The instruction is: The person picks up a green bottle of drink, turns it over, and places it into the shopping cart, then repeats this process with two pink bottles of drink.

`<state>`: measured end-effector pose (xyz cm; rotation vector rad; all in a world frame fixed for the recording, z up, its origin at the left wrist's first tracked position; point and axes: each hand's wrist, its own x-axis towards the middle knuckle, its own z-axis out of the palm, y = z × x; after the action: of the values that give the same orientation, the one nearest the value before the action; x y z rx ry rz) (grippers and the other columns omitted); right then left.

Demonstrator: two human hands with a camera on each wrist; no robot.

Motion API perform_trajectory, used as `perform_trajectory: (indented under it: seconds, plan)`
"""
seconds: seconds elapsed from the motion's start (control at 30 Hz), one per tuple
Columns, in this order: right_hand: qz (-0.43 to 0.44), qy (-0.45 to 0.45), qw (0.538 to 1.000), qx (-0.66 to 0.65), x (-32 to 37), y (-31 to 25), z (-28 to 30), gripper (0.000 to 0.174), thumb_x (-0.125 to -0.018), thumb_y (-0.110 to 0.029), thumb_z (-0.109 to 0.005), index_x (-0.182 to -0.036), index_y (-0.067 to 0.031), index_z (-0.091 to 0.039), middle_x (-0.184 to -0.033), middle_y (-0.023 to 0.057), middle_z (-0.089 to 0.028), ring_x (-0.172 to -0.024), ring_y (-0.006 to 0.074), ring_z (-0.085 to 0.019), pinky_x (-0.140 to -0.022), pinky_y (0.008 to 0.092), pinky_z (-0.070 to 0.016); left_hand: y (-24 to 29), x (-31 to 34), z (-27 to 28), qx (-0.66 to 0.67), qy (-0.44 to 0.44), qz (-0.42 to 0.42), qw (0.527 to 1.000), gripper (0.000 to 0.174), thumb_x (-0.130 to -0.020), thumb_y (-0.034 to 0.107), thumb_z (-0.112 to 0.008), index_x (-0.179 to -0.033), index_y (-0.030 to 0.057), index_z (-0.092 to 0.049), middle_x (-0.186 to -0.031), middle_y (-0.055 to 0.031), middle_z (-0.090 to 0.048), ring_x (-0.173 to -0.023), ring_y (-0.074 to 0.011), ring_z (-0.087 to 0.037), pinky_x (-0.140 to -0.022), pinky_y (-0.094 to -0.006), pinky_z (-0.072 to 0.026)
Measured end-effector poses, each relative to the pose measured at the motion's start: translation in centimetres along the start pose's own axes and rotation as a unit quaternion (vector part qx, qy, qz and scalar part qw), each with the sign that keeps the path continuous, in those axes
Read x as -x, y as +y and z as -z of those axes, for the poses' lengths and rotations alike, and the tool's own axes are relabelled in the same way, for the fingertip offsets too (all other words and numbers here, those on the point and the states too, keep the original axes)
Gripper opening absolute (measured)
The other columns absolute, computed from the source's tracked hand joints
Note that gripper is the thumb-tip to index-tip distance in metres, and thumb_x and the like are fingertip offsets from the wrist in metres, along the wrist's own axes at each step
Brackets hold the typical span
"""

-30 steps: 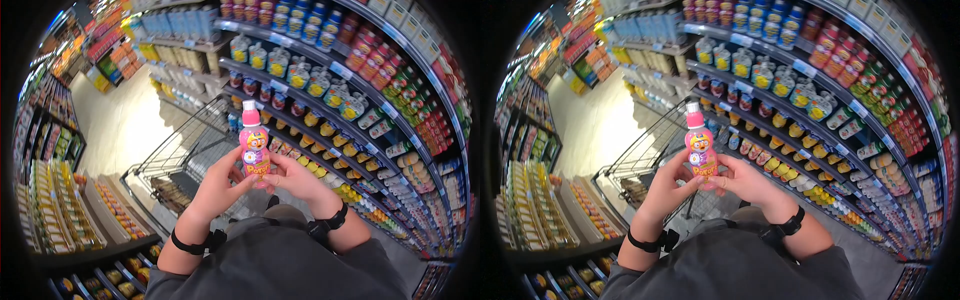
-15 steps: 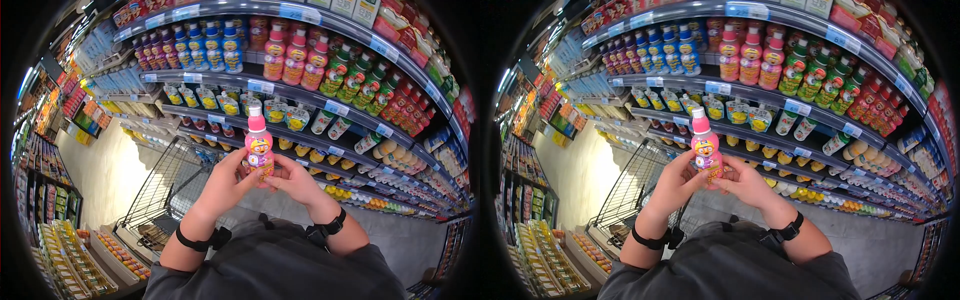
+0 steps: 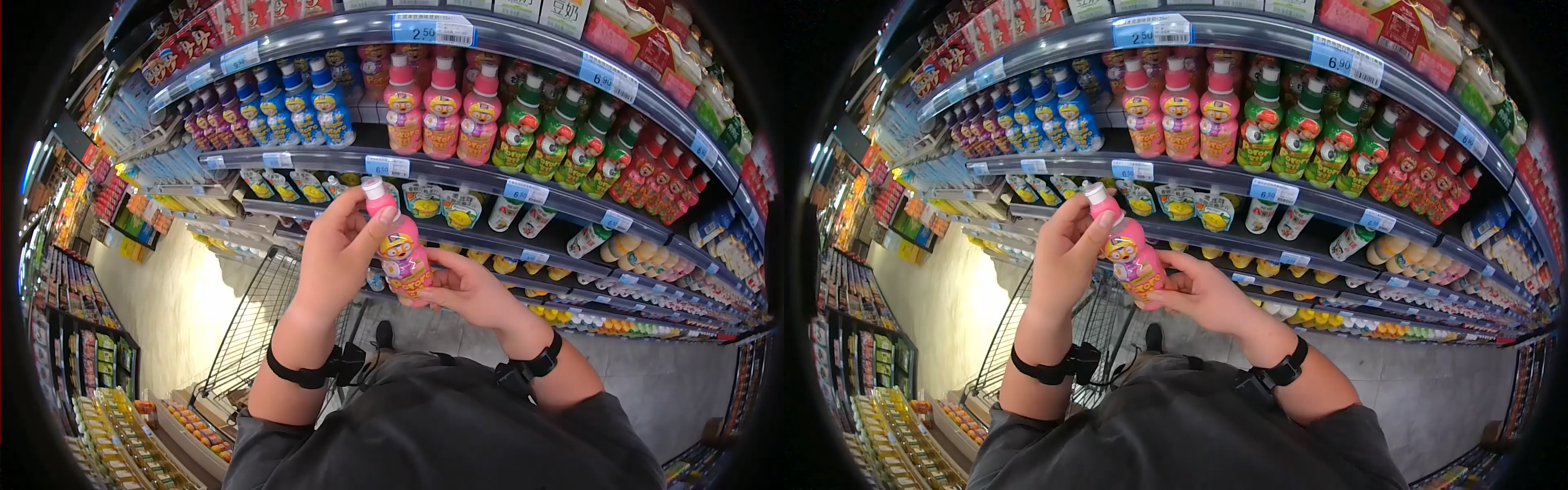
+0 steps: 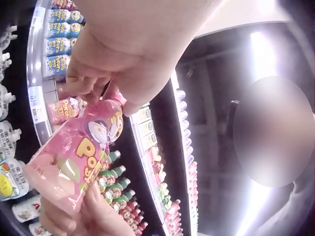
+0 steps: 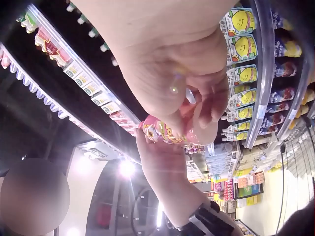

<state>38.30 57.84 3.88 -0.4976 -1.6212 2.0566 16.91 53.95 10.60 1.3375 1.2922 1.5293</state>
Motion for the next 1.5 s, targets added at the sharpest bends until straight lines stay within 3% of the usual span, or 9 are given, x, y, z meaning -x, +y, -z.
perform_trajectory:
  seconds: [0.2,0.5,0.53,0.57,0.63,0.67,0.87,1.17,1.5]
  plan:
    - [0.068,0.023,0.997,0.022,-3.8,-1.7,0.8,0.058,-0.101,-0.008,-0.069,-0.153,-0.0037,-0.043,-0.107,0.004,-0.07,-0.098,0.01,-0.07,-0.075,0.0235,-0.0517,1.4,-3.9,1.7,-0.012,-0.026,-0.01,1.0,0.041,-0.094,0.008,-0.079,-0.13,-0.0035,-0.063,-0.091,-0.0001,-0.068,-0.074,-0.0013,-0.056,-0.067,-0.0195,-0.0467]
    - [0.094,0.067,0.99,0.086,-9.5,-4.1,2.4,0.064,-0.099,-0.005,-0.068,-0.157,-0.0066,-0.04,-0.118,0.0095,-0.062,-0.07,0.0053,-0.062,-0.055,0.0225,-0.0479,3.4,-9.7,4.8,0.056,-0.003,-0.104,0.993,0.041,-0.094,0.003,-0.077,-0.131,-0.0037,-0.061,-0.111,-0.0087,-0.073,-0.097,-0.012,-0.068,-0.088,-0.0262,-0.0543]
    - [0.082,0.068,0.989,0.107,-9.7,-5.1,2.2,0.066,-0.099,-0.002,-0.066,-0.159,-0.0075,-0.04,-0.14,0.0143,-0.055,-0.076,0.0075,-0.064,-0.06,0.0234,-0.0522,3.6,-10.2,5.2,0.035,0.006,-0.126,0.991,0.041,-0.093,0.004,-0.077,-0.131,-0.0026,-0.061,-0.111,-0.0083,-0.072,-0.098,-0.012,-0.068,-0.089,-0.0265,-0.0541]
    - [0.083,0.071,0.988,0.107,-10.0,-5.9,2.3,0.066,-0.099,-0.002,-0.066,-0.159,-0.0075,-0.04,-0.14,0.0143,-0.055,-0.076,0.0075,-0.064,-0.06,0.0234,-0.0522,3.7,-10.7,5.6,0.015,0.013,-0.146,0.989,0.041,-0.093,0.005,-0.078,-0.13,-0.0016,-0.062,-0.111,-0.0079,-0.072,-0.098,-0.0121,-0.068,-0.09,-0.0268,-0.0539]
    - [0.111,0.022,0.984,0.139,-10.6,-6.9,2.6,0.068,-0.097,0.005,-0.065,-0.159,-0.0029,-0.04,-0.163,0.0132,-0.035,-0.1,0.0116,-0.065,-0.087,0.0275,-0.0548,3.3,-11.9,6.4,-0.01,0.011,-0.154,0.988,0.041,-0.092,0.006,-0.078,-0.13,0.0,-0.062,-0.114,-0.0076,-0.071,-0.1,-0.0127,-0.067,-0.091,-0.0276,-0.0533]
    - [0.127,0.017,0.979,0.158,-11.0,-6.6,2.9,0.069,-0.094,0.004,-0.065,-0.159,-0.0093,-0.043,-0.171,0.0124,-0.027,-0.099,0.0134,-0.068,-0.081,0.0274,-0.0575,3.1,-12.4,6.7,-0.014,0.015,-0.183,0.983,0.041,-0.092,0.005,-0.078,-0.129,-0.0001,-0.062,-0.115,-0.0077,-0.07,-0.102,-0.013,-0.067,-0.092,-0.028,-0.0531]
    - [0.132,-0.026,0.977,0.165,-12.2,-6.5,3.7,0.071,-0.095,0.004,-0.065,-0.16,-0.0114,-0.043,-0.175,0.0128,-0.018,-0.109,0.0184,-0.069,-0.091,0.0331,-0.0571,2.2,-15.5,6.9,-0.013,0.026,-0.24,0.97,0.036,-0.093,0.006,-0.077,-0.125,0.0001,-0.063,-0.118,-0.0074,-0.067,-0.106,-0.0153,-0.067,-0.094,-0.0287,-0.0525]
    - [0.118,-0.029,0.97,0.211,-13.4,-6.6,4.8,0.072,-0.093,0.005,-0.067,-0.16,-0.0126,-0.043,-0.175,0.0124,-0.017,-0.121,0.0228,-0.066,-0.096,0.0364,-0.0569,-0.1,-18.4,6.6,-0.095,-0.023,-0.288,0.953,0.036,-0.09,0.011,-0.081,-0.12,0.001,-0.065,-0.112,-0.01,-0.068,-0.097,-0.017,-0.068,-0.079,-0.0264,-0.0523]
    - [0.12,-0.035,0.968,0.218,-13.4,-6.5,5.5,0.071,-0.093,0.002,-0.067,-0.159,-0.0143,-0.045,-0.175,0.0102,-0.018,-0.126,0.0246,-0.065,-0.097,0.0369,-0.057,-0.8,-19.3,5.7,-0.154,0.003,-0.2,0.968,0.041,-0.087,0.008,-0.084,-0.121,-0.0022,-0.064,-0.073,-0.0055,-0.063,-0.063,-0.0097,-0.055,-0.059,-0.0253,-0.0441]
